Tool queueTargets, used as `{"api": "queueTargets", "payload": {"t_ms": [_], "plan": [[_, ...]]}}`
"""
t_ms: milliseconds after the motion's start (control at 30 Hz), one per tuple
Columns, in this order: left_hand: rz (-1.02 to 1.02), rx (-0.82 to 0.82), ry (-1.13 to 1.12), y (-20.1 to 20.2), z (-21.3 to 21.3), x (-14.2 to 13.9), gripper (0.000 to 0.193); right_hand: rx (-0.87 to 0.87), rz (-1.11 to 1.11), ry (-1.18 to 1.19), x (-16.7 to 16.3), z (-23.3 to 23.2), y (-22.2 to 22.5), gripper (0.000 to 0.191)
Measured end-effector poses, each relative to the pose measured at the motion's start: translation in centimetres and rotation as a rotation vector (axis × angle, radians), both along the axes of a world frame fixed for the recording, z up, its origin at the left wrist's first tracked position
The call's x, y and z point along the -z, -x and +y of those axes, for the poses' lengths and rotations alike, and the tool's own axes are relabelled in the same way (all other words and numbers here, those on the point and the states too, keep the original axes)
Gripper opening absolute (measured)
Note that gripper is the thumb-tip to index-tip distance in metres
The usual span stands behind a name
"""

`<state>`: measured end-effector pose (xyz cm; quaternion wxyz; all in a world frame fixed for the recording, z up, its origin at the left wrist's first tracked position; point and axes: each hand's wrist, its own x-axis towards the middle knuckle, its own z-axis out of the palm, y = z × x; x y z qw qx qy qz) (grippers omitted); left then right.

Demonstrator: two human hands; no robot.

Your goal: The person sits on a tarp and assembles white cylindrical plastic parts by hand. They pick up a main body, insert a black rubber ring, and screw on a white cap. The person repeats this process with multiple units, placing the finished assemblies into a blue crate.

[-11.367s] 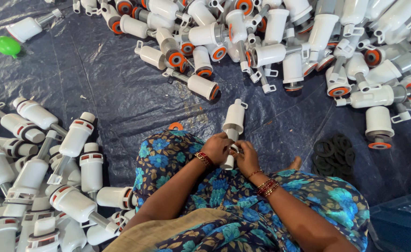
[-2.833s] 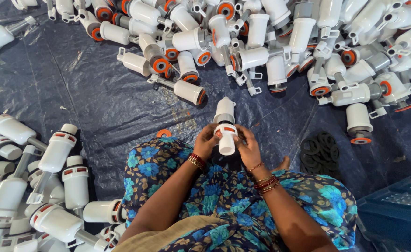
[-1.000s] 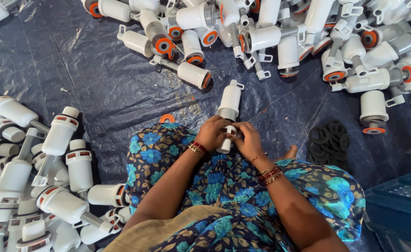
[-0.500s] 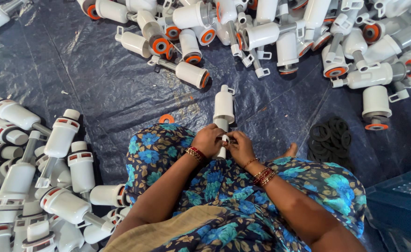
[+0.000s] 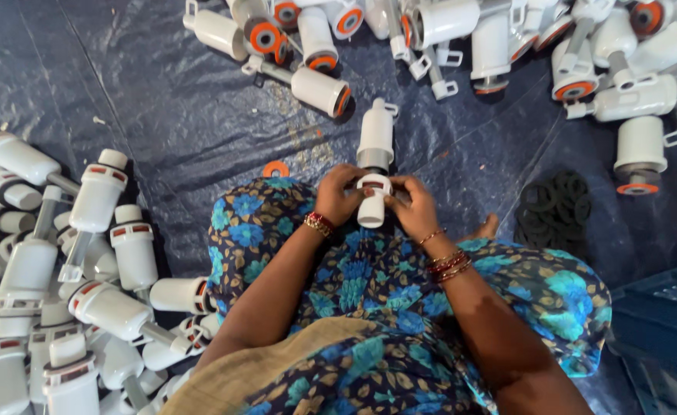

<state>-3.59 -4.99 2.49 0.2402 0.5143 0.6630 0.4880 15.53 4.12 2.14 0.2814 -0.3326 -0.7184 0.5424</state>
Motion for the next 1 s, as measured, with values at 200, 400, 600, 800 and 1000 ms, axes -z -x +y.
{"api": "queueTargets", "payload": {"t_ms": [200, 400, 600, 800, 1000], "plan": [[0.187, 0.118, 0.077, -1.0, -0.6, -1.8, 0.032, -0.069, -0.165, -0.336, -3.3, -0.4, -0.2, 0.038], [0.255, 0.150, 0.186, -1.7, -0.8, -3.6, 0.031, -0.080, -0.241, -0.236, -3.3, -1.6, 0.1, 0.040], [0.318, 0.185, 0.165, -1.8, -0.9, -4.2, 0.034, -0.073, -0.219, -0.241, -2.6, -2.0, -0.1, 0.041], [0.327, 0.201, 0.145, -2.0, -1.3, -3.8, 0.033, -0.080, -0.202, -0.257, -2.4, -2.2, -0.5, 0.041], [0.259, 0.200, 0.147, -2.0, -1.0, -3.6, 0.031, -0.043, -0.182, -0.181, -2.5, -2.1, -0.4, 0.038]]}}
